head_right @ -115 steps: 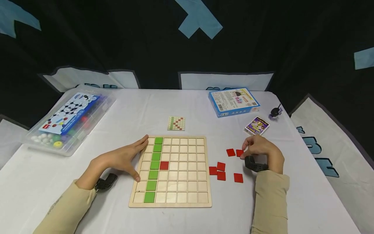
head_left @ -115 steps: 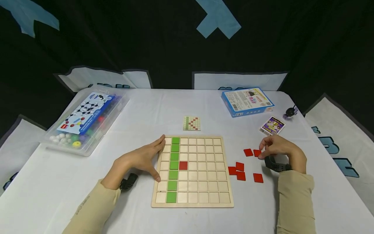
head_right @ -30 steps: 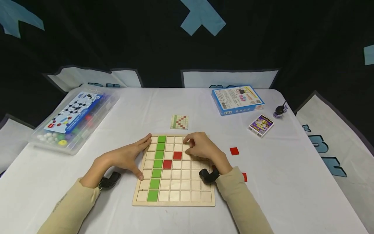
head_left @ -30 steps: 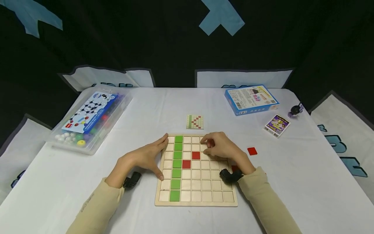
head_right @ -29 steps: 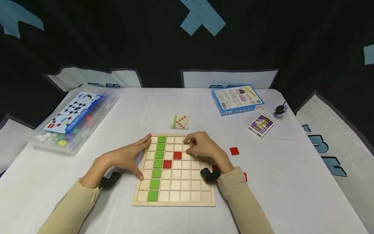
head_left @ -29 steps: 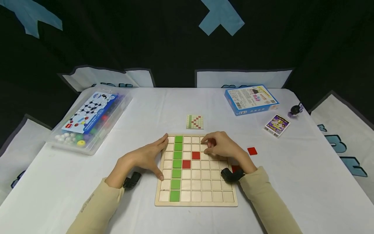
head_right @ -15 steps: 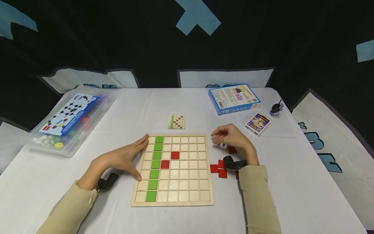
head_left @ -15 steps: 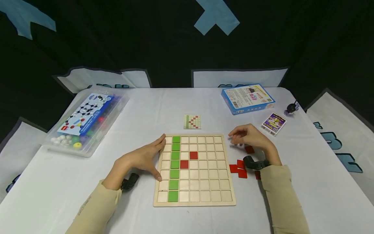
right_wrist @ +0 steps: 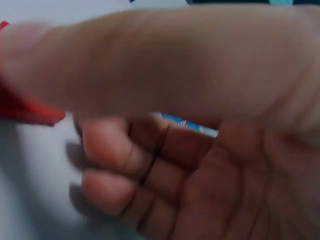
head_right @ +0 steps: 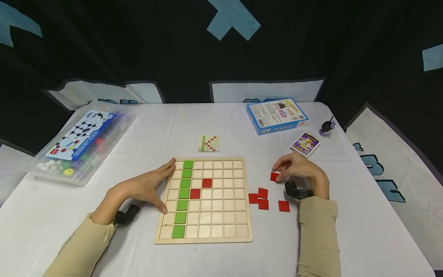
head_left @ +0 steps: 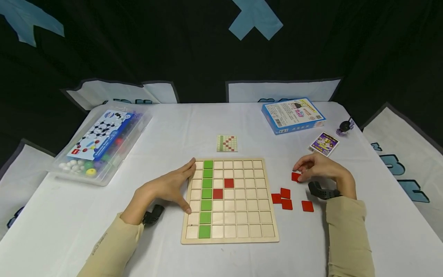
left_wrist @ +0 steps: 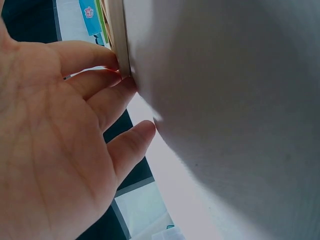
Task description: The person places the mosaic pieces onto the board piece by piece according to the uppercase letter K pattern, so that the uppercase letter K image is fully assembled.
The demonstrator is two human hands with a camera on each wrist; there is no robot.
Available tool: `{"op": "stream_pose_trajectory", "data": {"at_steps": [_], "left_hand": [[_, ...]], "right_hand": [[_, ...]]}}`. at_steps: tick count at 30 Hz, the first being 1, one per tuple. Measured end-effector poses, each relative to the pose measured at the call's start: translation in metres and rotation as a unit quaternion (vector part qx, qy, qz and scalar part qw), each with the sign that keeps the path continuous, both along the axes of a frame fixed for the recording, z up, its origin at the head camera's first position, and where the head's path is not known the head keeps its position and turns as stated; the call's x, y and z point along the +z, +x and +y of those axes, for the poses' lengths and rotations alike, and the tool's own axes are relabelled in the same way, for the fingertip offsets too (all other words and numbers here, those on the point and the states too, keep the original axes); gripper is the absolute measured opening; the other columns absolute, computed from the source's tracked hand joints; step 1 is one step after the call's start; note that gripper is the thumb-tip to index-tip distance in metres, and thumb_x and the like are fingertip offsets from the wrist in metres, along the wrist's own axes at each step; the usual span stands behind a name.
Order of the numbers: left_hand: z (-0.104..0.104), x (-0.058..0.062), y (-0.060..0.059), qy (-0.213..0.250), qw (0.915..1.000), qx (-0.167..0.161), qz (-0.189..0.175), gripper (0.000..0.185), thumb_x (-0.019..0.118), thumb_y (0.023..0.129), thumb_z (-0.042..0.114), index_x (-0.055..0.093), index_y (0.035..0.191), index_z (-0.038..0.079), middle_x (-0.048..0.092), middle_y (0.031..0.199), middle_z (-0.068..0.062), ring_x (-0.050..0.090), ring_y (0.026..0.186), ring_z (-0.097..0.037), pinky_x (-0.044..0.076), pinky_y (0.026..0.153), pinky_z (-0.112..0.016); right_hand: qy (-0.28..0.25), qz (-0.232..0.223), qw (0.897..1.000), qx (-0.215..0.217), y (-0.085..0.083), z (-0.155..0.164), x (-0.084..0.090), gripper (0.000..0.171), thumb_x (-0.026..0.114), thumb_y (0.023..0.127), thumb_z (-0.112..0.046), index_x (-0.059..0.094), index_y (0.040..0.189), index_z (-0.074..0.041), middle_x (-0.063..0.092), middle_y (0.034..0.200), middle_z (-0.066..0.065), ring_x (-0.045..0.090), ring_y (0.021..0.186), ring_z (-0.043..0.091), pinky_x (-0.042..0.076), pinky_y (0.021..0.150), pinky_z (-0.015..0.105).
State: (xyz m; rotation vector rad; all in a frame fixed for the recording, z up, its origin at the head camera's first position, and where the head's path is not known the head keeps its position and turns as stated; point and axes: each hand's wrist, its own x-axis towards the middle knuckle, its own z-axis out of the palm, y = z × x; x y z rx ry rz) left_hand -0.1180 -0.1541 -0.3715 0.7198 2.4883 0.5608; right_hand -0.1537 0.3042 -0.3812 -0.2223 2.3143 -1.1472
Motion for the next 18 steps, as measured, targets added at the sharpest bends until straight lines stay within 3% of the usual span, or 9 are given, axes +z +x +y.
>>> {"op": "stream_pose_trajectory", "data": {"at_steps": [5,11,18], "left_hand": [[0.0001,0.0009,0.0001,0.002,1.0000,0.002,-0.002,0.136,0.091,0.055,0.044,0.009,0.152,-0.004,-0.004,0.162,-0.018,0.010,0.148,-0.038,0.024,0.116,-0.053],[0.0002,0.0004,-0.0005,0.002,1.0000,0.000,0.000,0.136,0.091,0.055,0.045,0.010,0.152,-0.005,-0.004,0.162,-0.019,0.011,0.147,-0.039,0.024,0.115,-0.054],[-0.0002,0.0000,-0.0008,-0.001,1.0000,-0.001,0.000,0.135,0.091,0.056,0.044,0.009,0.152,-0.005,-0.004,0.162,-0.018,0.010,0.148,-0.039,0.024,0.116,-0.054]], "right_hand": [[0.076,0.010,0.997,0.006,-0.0013,-0.0109,0.0058,0.031,0.078,0.076,-0.013,0.065,0.099,0.003,0.053,0.076,0.004,0.050,0.077,0.019,0.045,0.064,0.025],[0.127,0.076,0.988,-0.047,-0.0012,-0.0089,0.0046,0.030,0.077,0.078,-0.020,0.066,0.098,0.000,0.055,0.082,0.005,0.048,0.084,0.021,0.040,0.069,0.028],[0.121,0.108,0.983,-0.088,-0.0025,-0.0069,0.0017,0.031,0.076,0.078,-0.018,0.064,0.098,0.002,0.059,0.087,0.010,0.049,0.084,0.023,0.043,0.068,0.027]]}}
